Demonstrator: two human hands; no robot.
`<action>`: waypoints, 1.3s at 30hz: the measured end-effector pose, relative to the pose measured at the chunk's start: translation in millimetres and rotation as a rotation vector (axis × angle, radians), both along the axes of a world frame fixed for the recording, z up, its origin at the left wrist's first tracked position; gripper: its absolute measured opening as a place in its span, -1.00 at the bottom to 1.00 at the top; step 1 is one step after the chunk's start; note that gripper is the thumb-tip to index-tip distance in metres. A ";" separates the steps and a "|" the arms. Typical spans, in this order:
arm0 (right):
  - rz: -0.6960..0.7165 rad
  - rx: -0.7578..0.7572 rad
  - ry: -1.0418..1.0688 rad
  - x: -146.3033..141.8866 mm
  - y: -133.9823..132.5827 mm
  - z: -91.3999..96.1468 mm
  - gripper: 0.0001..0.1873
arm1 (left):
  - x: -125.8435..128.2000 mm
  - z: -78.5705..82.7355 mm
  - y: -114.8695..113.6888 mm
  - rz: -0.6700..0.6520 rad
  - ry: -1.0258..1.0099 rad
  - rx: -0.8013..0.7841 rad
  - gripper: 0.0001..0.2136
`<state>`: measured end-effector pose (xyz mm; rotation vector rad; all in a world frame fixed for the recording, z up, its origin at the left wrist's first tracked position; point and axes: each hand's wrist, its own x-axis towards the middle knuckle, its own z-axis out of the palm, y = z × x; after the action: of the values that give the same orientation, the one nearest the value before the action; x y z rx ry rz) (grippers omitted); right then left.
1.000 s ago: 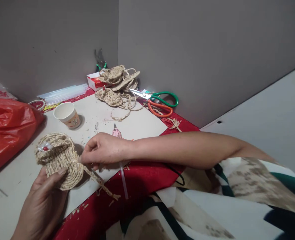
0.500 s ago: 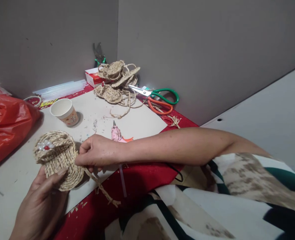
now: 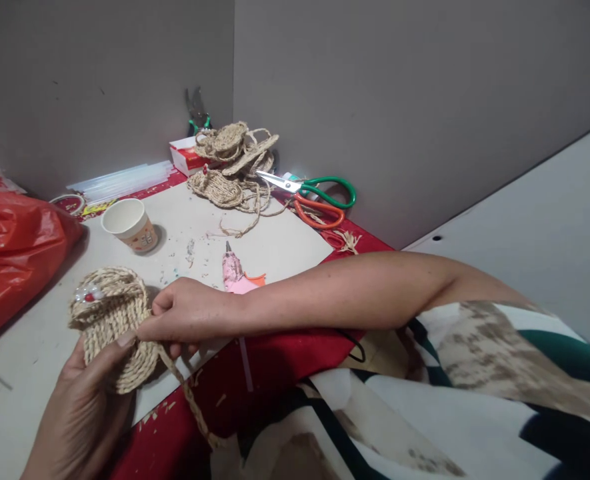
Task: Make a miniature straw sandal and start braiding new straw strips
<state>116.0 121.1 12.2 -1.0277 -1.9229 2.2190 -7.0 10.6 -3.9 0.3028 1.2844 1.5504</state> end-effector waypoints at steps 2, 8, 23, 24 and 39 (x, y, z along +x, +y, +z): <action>0.019 -0.011 0.010 0.5 -1.8 2.5 -0.77 | -0.4 -0.2 0.3 0.020 0.015 -0.027 -0.46; 0.036 -0.113 -0.011 1.2 -2.4 5.4 -0.68 | -1.0 0.8 0.4 0.023 0.047 -0.055 -0.51; -0.075 0.432 0.152 32.3 -0.8 9.2 -0.69 | -1.6 3.1 4.9 0.058 0.050 -0.060 -0.52; -0.083 0.687 0.210 36.9 -1.2 6.5 -0.73 | -1.5 3.1 5.4 0.059 0.044 -0.057 -0.52; 0.425 1.236 0.459 31.4 -0.8 -6.1 -0.76 | -3.5 -3.7 4.0 0.085 0.069 -0.069 -0.50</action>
<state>147.4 120.3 6.1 0.0748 -2.6504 0.7571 -10.5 14.6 -7.6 0.2627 1.4169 1.5746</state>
